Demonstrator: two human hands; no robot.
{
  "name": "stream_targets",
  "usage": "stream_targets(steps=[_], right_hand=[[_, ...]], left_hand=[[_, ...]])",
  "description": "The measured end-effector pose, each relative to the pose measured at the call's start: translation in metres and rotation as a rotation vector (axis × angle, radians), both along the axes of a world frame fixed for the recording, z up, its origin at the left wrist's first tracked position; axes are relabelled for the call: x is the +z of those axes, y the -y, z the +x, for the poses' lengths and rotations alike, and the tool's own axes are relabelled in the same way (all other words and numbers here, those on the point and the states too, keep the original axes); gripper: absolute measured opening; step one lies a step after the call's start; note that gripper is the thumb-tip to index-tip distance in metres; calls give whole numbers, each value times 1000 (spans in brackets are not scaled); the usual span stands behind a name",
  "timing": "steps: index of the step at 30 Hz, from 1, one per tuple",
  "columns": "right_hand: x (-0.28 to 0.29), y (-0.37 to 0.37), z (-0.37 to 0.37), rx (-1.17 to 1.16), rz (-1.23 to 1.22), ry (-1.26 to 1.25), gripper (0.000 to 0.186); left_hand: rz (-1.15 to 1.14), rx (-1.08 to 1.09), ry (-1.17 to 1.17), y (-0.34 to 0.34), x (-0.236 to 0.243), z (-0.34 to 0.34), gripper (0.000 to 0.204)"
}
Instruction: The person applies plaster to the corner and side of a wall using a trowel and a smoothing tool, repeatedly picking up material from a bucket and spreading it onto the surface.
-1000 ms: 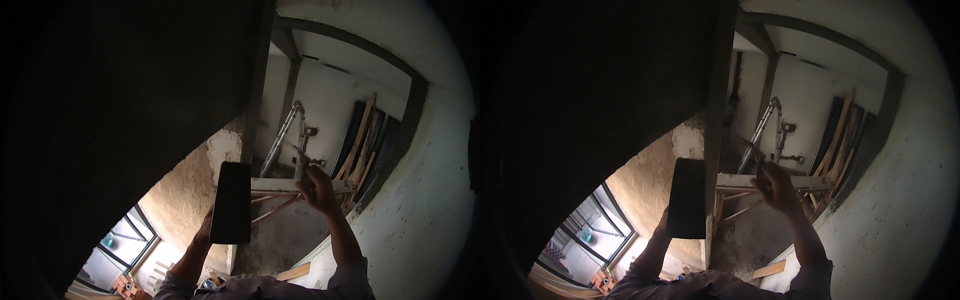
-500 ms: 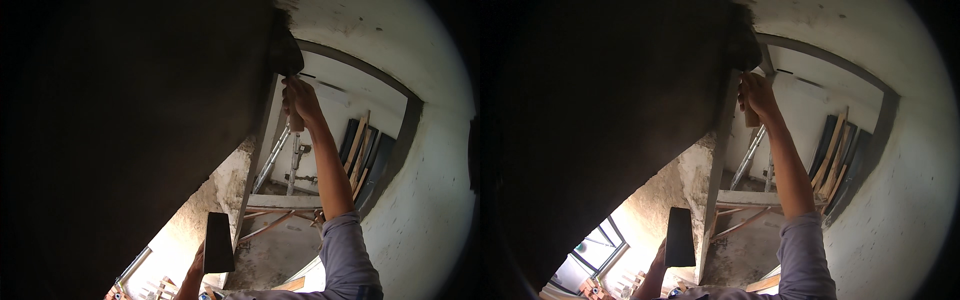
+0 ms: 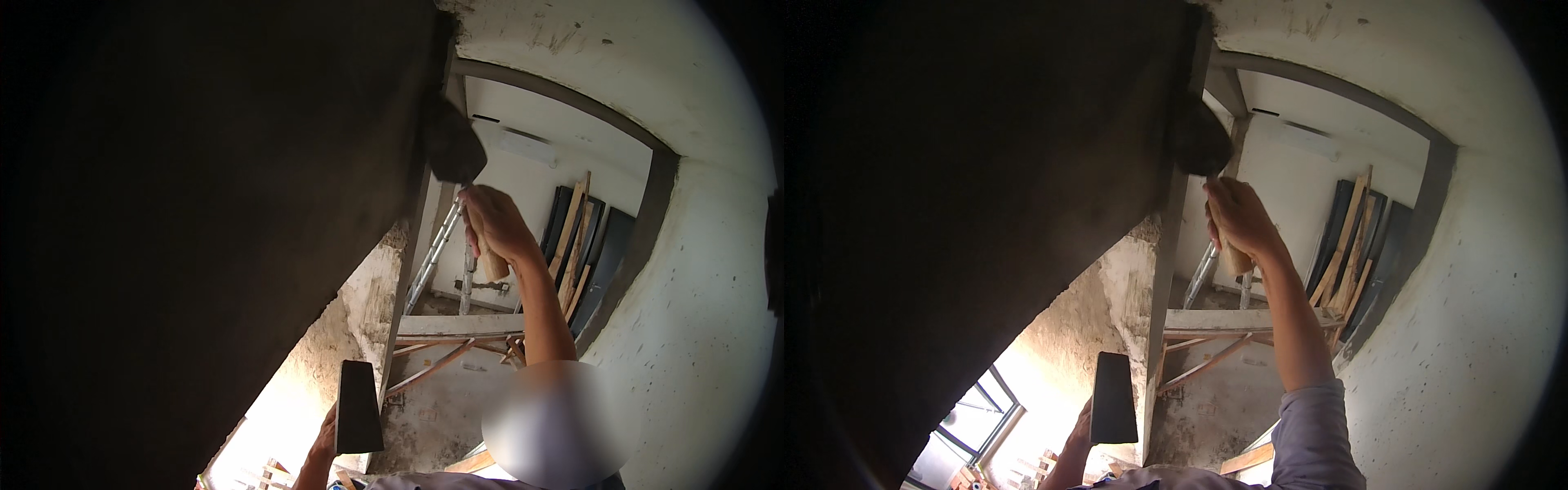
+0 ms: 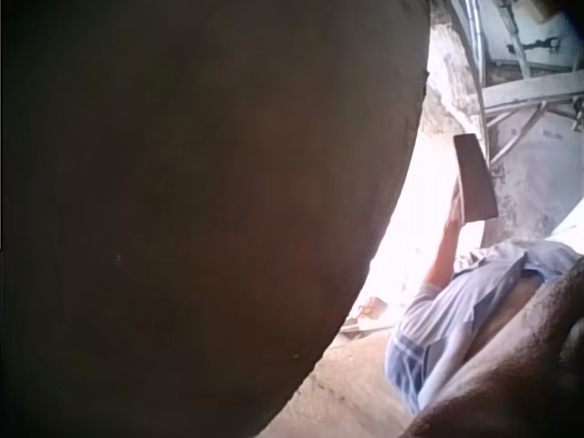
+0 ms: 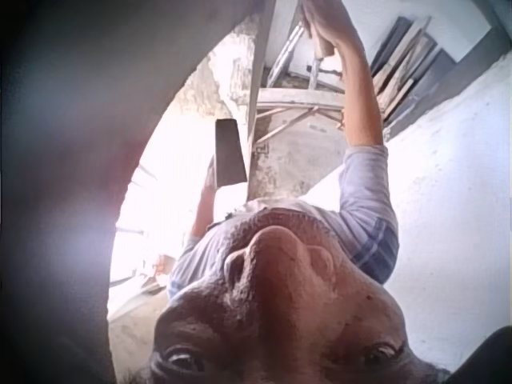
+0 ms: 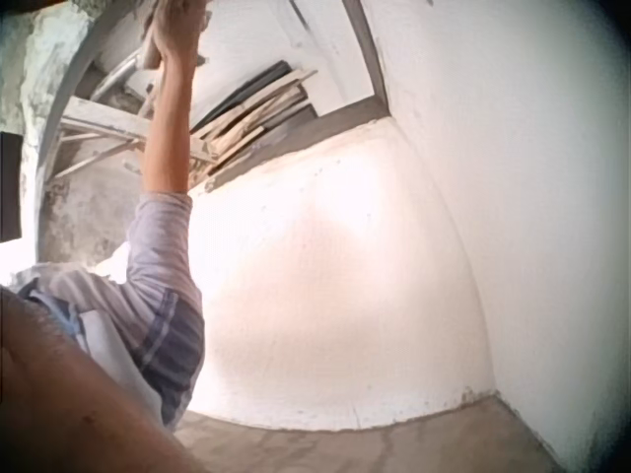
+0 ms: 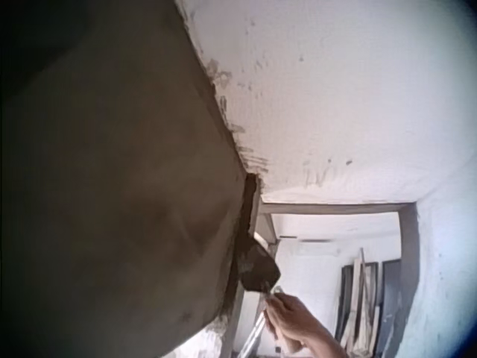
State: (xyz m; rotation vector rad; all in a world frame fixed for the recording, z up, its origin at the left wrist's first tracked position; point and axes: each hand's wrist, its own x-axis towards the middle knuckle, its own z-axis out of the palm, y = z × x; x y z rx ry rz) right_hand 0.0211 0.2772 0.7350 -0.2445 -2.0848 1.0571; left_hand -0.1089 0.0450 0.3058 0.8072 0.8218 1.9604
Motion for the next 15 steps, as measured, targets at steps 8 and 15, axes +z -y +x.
stream_targets(steps=[8, 15], right_hand=[[91, -3, -31, -150, 118, -103, 37], [61, 0, -41, -183, 56, -38, 34]], left_hand=[[50, 8, -167, -4, -22, -8, 58], [1, -118, 134, 15, -33, -4, 58]])
